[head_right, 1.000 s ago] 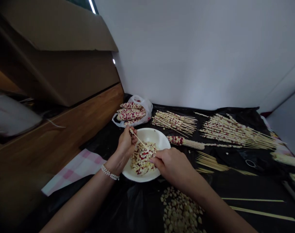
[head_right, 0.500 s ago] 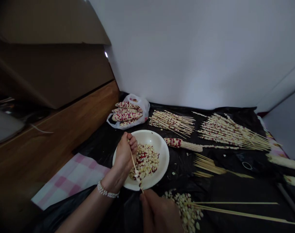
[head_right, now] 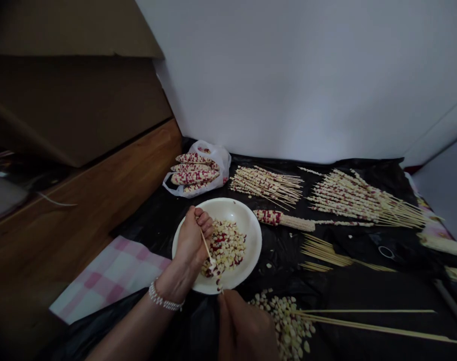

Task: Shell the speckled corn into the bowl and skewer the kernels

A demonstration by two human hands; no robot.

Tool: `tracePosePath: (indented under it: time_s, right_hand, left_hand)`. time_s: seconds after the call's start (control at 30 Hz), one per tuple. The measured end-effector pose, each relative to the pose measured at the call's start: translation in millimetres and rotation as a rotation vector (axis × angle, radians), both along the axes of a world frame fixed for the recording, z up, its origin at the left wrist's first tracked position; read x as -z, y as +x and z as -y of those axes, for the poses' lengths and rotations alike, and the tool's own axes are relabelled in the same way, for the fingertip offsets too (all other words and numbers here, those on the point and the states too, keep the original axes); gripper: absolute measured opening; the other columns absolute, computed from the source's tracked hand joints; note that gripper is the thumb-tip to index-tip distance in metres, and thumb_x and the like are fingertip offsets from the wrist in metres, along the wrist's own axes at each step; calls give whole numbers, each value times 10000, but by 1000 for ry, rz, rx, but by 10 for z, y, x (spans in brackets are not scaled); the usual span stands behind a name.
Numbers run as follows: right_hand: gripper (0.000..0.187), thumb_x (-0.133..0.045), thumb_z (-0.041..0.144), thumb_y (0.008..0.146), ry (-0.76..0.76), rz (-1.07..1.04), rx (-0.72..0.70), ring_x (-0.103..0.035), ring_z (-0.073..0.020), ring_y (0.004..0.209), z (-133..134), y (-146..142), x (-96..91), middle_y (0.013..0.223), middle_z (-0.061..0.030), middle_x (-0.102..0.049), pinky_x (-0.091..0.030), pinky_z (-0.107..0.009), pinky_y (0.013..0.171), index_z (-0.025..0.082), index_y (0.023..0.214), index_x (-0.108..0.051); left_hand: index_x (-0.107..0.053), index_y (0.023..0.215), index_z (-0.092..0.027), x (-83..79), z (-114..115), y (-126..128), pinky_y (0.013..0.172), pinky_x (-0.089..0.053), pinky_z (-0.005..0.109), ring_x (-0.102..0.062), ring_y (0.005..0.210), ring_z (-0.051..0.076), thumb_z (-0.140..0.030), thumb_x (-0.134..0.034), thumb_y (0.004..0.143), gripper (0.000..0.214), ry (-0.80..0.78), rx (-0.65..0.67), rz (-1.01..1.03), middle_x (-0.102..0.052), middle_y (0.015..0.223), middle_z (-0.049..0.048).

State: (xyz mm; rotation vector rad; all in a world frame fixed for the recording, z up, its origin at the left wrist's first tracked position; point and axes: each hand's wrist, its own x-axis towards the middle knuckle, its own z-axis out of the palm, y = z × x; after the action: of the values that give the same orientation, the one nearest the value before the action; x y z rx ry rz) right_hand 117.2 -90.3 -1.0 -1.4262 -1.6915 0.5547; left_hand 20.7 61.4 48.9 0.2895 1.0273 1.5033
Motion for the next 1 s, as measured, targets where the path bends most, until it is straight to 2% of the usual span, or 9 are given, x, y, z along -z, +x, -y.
tracePosePath:
  time_s: [0.17, 0.33, 0.53, 0.63, 0.73, 0.87, 1.0]
  right_hand:
    - [328, -345, 257, 956, 13, 47, 0, -533, -95, 431, -23, -7, 21, 513, 19, -554, -304, -210, 469, 194, 705, -547]
    - [308, -363, 244, 953, 32, 74, 13, -542, -97, 447, -66, 13, 24, 521, 18, -561, -314, -214, 487, 192, 711, -546]
    - [246, -412, 211, 931, 32, 89, -18, -577, -96, 464, -145, 103, 21, 545, 22, -600, -357, -187, 499, 193, 748, -576]
    - [262, -407, 211, 932, 72, 91, 19, -589, -103, 463, -203, 84, -37, 542, 22, -603, -346, -195, 485, 197, 722, -563]
    - [294, -381, 219, 940, 44, 77, 63, -590, -111, 472, -263, 55, -96, 546, 10, -610, -335, -204, 488, 196, 699, -549]
    - [305, -379, 247, 947, -11, 69, 63, -551, -97, 455, -321, 80, -98, 555, 1, -612, -325, -198, 494, 183, 715, -567]
    - [322, -372, 276, 959, -51, 104, 66, -554, -100, 476, -350, 154, -79, 587, -11, -630, -340, -194, 511, 181, 737, -586]
  left_hand:
    - [-354, 645, -193, 28, 28, 67, 383, -126, 188, -207, 399, 49, -300, -431, 922, 307, 11, 24, -24, -258, 515, -85]
    - [-349, 651, -200, 63, 118, 182, 379, -127, 188, -209, 389, 56, -329, -403, 929, 311, -54, 127, -57, -256, 503, -85]
    - [-395, 664, -198, 34, 153, 167, 417, -237, 187, -299, 426, 73, -347, -399, 928, 303, 3, 98, -153, -368, 505, -60]
    - [-410, 650, -199, 49, 256, 218, 428, -261, 193, -324, 430, 83, -360, -407, 916, 310, -41, 145, -193, -389, 494, -52]
    - [-426, 652, -197, 80, 377, 307, 437, -274, 198, -330, 432, 83, -400, -437, 897, 319, -76, 265, -197, -431, 507, -45]
    - [-446, 667, -195, 110, 428, 359, 468, -309, 202, -372, 459, 91, -431, -443, 897, 329, -58, 261, -187, -461, 523, -37]
    - [-551, 700, -173, 160, 388, 335, 512, -366, 218, -478, 531, 111, -478, -436, 899, 382, -57, 280, -218, -543, 605, 6]
